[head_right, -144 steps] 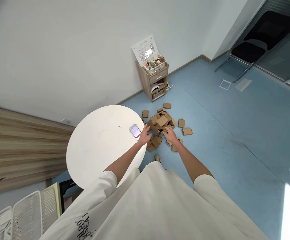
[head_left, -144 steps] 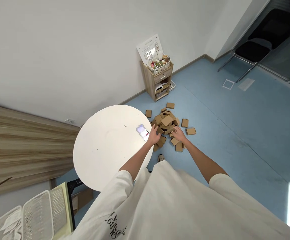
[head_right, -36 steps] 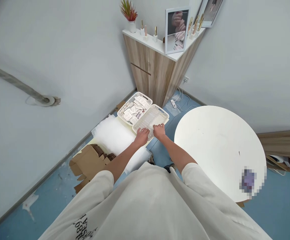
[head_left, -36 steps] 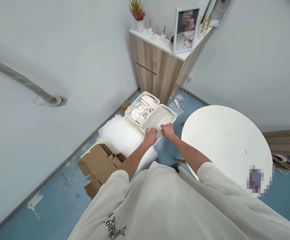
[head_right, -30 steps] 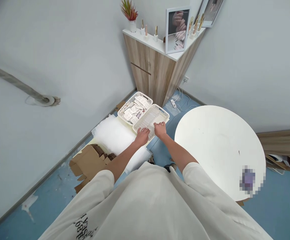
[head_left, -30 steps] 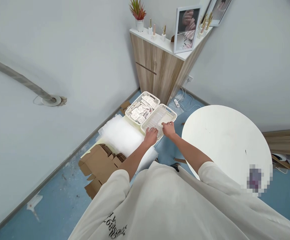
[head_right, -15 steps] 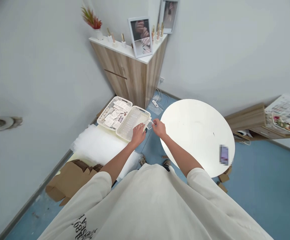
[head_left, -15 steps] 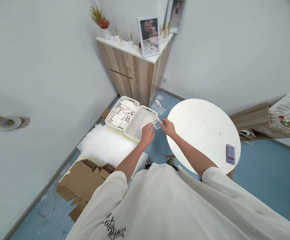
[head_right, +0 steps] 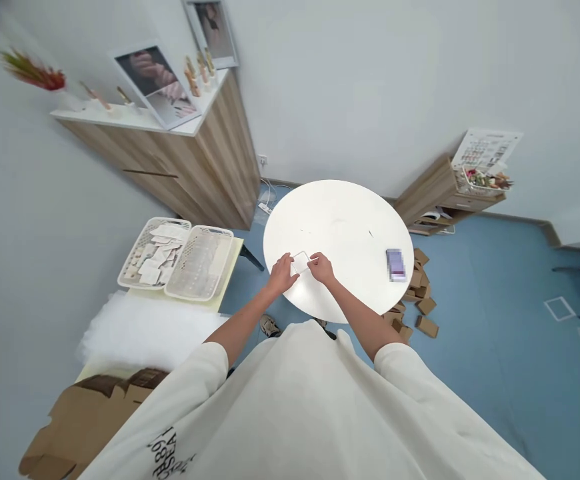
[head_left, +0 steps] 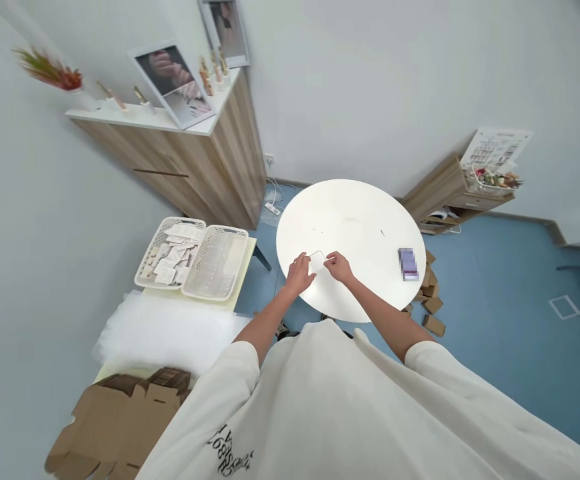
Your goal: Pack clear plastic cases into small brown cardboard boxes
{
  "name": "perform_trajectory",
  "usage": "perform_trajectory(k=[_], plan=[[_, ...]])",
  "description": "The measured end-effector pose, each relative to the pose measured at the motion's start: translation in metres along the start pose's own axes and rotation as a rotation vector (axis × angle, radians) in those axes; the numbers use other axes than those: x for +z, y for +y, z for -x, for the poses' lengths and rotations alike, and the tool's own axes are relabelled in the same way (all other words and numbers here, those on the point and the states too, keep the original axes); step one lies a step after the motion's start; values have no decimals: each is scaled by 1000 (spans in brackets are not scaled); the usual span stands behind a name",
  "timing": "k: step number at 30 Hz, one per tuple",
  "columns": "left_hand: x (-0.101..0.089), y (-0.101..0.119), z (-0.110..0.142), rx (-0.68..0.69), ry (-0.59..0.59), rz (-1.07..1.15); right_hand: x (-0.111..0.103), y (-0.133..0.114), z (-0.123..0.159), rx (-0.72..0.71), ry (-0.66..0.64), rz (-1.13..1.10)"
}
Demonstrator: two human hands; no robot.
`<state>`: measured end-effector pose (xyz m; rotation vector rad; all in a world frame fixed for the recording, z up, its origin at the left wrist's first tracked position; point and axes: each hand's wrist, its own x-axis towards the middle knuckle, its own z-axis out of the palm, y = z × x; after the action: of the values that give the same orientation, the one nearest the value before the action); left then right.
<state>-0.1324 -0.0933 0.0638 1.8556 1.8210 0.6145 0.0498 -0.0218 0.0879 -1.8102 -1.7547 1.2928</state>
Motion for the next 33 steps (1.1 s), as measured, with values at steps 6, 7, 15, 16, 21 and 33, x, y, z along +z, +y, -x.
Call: perform_trajectory(k=[6,7,15,16,21,33], plan=[[79,63,-13,-301,-192,278,-53,94,-1,218,78,-92],[91,72,-13,-340,-224,324,-60,109,-1,261,91,-107],[157,111,-13,-428,-361,340,-89,179,-2,307,102,-11],[162,112,-14,-437,-368,331,-90,183,-2,292,94,-1],[177,111,-21,-488,-386,290,-97,199,5,253,-1,30],[197,124,-31,-501,-278,357,-100,199,10,49,-113,120]])
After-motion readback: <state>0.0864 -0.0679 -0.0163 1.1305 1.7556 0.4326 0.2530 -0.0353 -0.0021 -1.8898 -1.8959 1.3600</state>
